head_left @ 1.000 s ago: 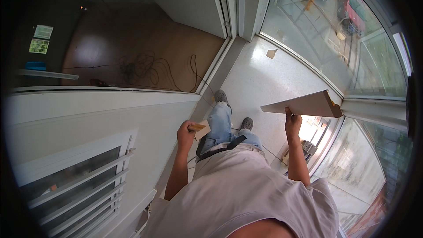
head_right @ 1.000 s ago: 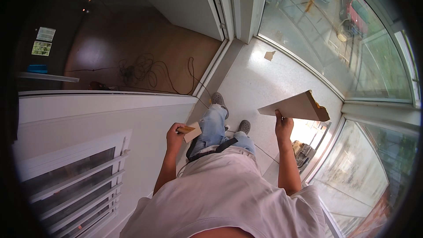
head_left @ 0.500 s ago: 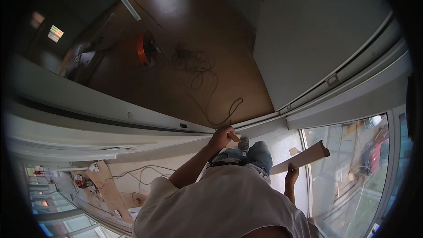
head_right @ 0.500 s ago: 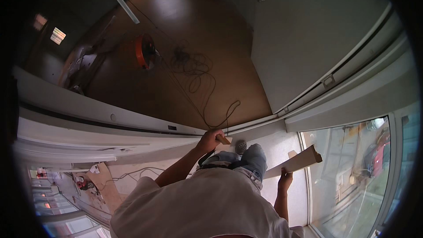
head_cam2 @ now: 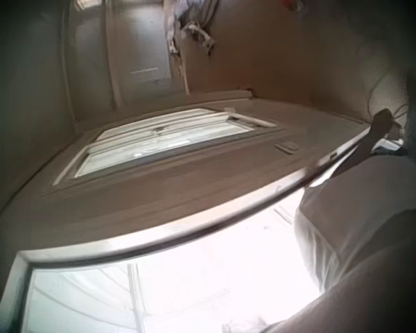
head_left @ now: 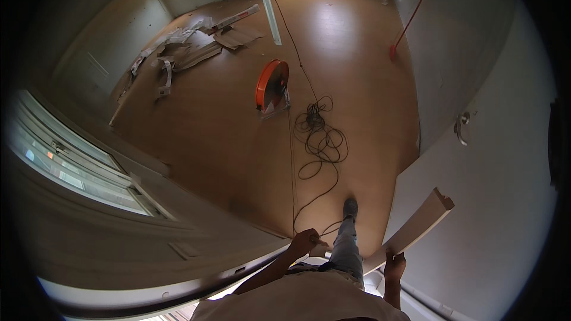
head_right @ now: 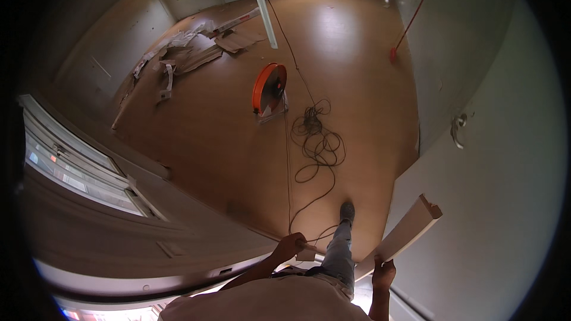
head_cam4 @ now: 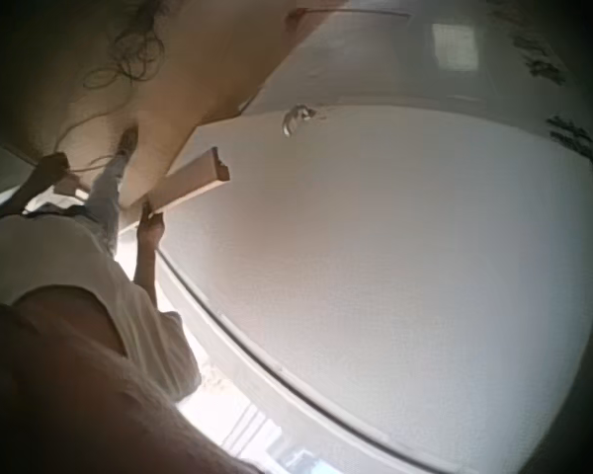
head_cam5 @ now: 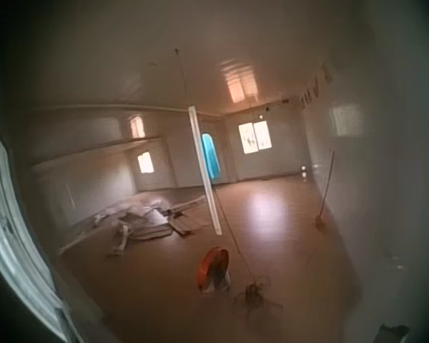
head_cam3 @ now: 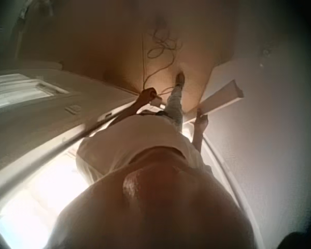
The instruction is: The person measures and fits wooden baseboards along the wall, then cuts them to size using a miter saw. They repeatedly test the fit at the corner and adjust the pieces before final placement.
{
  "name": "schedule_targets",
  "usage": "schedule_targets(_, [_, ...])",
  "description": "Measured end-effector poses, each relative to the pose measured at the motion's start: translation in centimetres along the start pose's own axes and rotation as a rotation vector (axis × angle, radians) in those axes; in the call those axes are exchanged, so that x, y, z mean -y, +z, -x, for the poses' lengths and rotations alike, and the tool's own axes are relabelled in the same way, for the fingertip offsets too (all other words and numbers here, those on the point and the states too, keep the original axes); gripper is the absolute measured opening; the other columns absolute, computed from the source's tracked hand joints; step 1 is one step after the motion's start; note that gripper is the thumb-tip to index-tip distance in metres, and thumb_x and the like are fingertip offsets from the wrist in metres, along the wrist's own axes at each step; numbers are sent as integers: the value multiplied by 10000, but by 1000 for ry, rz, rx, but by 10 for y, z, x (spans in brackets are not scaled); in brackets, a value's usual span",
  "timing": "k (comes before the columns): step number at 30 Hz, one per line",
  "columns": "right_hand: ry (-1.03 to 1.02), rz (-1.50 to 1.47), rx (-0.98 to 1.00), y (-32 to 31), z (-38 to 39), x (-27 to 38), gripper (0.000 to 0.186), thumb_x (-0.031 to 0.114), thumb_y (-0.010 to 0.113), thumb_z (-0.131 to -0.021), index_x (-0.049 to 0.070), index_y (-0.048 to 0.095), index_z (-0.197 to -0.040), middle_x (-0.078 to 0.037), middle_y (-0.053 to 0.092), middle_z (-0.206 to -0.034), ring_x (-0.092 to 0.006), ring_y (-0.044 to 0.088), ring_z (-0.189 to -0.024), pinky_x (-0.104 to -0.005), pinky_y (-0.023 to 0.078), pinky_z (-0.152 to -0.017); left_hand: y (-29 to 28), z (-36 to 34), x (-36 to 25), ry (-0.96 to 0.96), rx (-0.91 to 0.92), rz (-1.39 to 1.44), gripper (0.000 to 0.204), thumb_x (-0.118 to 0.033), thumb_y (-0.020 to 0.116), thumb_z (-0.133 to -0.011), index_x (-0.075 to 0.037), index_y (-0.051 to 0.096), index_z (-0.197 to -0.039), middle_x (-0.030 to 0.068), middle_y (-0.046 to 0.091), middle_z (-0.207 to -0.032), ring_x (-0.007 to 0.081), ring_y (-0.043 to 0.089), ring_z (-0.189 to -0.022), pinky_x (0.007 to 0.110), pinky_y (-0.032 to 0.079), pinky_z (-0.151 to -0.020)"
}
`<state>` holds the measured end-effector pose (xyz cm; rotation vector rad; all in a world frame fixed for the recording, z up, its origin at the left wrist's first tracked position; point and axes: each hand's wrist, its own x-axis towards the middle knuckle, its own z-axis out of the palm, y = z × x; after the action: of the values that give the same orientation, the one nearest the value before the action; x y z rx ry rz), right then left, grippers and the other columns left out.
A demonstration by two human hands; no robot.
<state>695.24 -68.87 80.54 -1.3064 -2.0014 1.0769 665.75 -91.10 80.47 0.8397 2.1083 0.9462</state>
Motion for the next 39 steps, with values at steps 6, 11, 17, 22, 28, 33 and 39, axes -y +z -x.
schedule_targets(6, [-5,-30,88,3,-207,77,274,178,657,-942,-22,662,-1129,-195,719,-961,-336,681,-851,-414,530,-801,-44,-143,-77,7,-2,-90,172,-50,678,-804,-47,663,-975,156,691,-918,329,687,-858,383,544,-765])
schedule_targets(11, [-68,-80,39,21,-352,98,285,180,666,-944,-61,672,-1096,-182,727,-1005,-292,682,-940,-395,514,-873,-107,-227,-133,-117,-215,78,174,-51,671,-801,-48,667,-974,176,691,-920,344,692,-896,414,545,-769])
schedule_targets(17, [-36,-139,88,73,-506,114,286,151,677,-938,-80,671,-1107,-183,730,-1037,-297,679,-987,-376,506,-912,-140,-276,-102,-348,-516,141,205,-61,732,-780,-51,681,-978,151,720,-920,305,708,-871,381,556,-764])
schedule_targets(22, [-28,-133,52,142,-624,69,285,125,696,-915,-80,663,-1110,-172,719,-1094,-290,666,-1034,-380,495,-933,-135,-374,-47,-463,-597,237,263,-33,804,-742,-54,693,-979,97,733,-889,214,701,-839,352,559,-760])
schedule_targets(28, [9,-161,30,204,-715,90,250,138,686,-925,-42,670,-1097,-153,722,-1022,-229,667,-963,-358,496,-873,-229,-553,-85,-418,-597,464,265,26,753,-760,-23,686,-1012,108,714,-897,210,675,-827,333,541,-753])
schedule_targets(33, [131,-14,106,238,-795,154,294,131,701,-903,-35,659,-1141,-171,704,-1081,-270,658,-1020,-376,494,-905,-326,-721,-147,-223,-400,349,247,10,715,-785,-26,680,-1027,121,718,-907,226,689,-841,332,539,-758])
schedule_targets(39, [130,7,28,300,-877,105,286,129,711,-891,-13,652,-1133,-184,723,-1010,-303,702,-937,-395,528,-820,-392,-921,-196,-80,-245,232,233,-20,708,-804,-42,680,-1034,136,720,-914,251,701,-861,343,539,-763])
